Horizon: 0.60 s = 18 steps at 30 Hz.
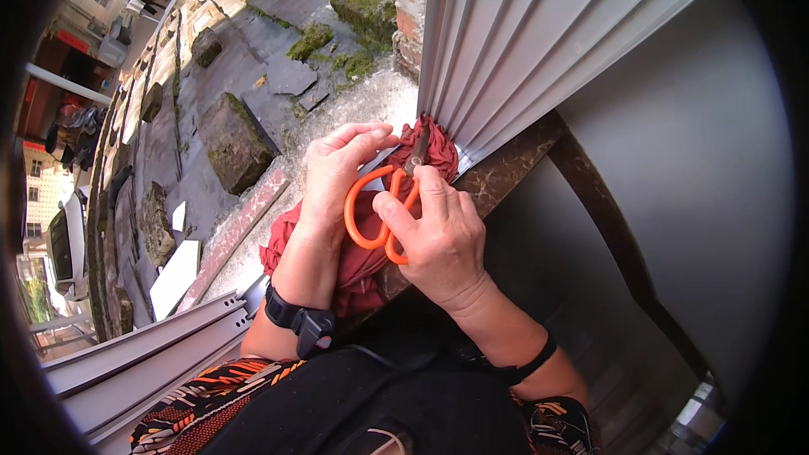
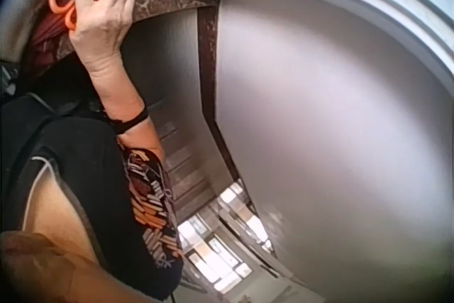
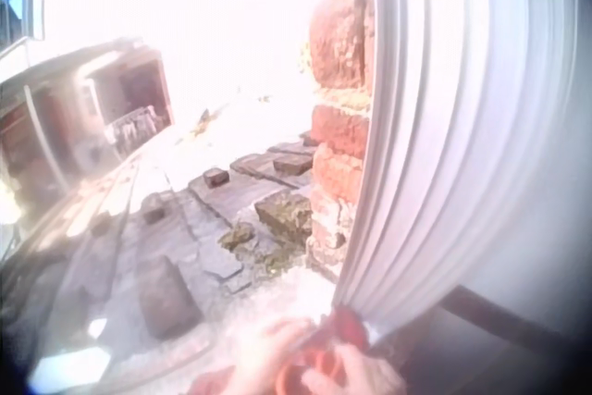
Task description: Cutting and tucking a cloth rag into a window frame gap to act as a seal or repair.
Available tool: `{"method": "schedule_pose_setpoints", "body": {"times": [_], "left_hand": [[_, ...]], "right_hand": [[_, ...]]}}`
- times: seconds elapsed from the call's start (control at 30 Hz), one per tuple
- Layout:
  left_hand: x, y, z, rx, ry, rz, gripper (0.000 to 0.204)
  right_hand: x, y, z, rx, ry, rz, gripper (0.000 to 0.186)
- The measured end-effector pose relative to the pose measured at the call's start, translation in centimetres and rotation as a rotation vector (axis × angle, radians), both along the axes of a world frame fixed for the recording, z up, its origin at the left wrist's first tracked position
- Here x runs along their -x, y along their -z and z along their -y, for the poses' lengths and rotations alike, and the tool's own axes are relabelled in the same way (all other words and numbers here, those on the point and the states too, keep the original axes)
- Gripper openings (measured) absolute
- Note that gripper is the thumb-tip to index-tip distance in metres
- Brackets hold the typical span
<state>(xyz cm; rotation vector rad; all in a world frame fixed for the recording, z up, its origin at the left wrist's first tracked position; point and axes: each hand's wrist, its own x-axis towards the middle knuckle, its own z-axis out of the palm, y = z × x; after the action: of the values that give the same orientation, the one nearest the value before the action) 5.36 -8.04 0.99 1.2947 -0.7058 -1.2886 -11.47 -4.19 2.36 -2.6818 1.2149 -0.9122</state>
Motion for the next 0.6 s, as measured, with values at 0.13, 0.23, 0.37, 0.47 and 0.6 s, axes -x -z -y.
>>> {"method": "schedule_pose_setpoints", "body": {"times": [0.13, 0.23, 0.37, 0.47, 0.6], "left_hand": [[0.2, -0.2, 0.0, -0.011, 0.019, 0.015, 0.025], [0.2, 0.0, 0.1, -0.009, 0.011, -0.009, 0.025], [0.6, -0.1, 0.2, -0.002, 0.035, 0.038, 0.025], [0.7, -0.1, 0.1, -0.019, 0.108, 0.129, 0.023], [0.8, 1.3, 0.1, 0.21, 0.204, 0.6, 0.023]], "right_hand": [[0.0, 0.7, 0.0, 0.042, -0.007, 0.016, 0.032], [0.3, 1.3, 0.9, 0.028, -0.055, 0.127, 0.028], [3.0, 3.5, 2.3, -0.018, -0.177, 0.359, 0.023], [4.6, 5.0, 2.2, -0.34, -0.158, 0.849, 0.021], [3.0, 3.4, 0.4, -0.336, -0.063, 0.672, 0.037]]}}
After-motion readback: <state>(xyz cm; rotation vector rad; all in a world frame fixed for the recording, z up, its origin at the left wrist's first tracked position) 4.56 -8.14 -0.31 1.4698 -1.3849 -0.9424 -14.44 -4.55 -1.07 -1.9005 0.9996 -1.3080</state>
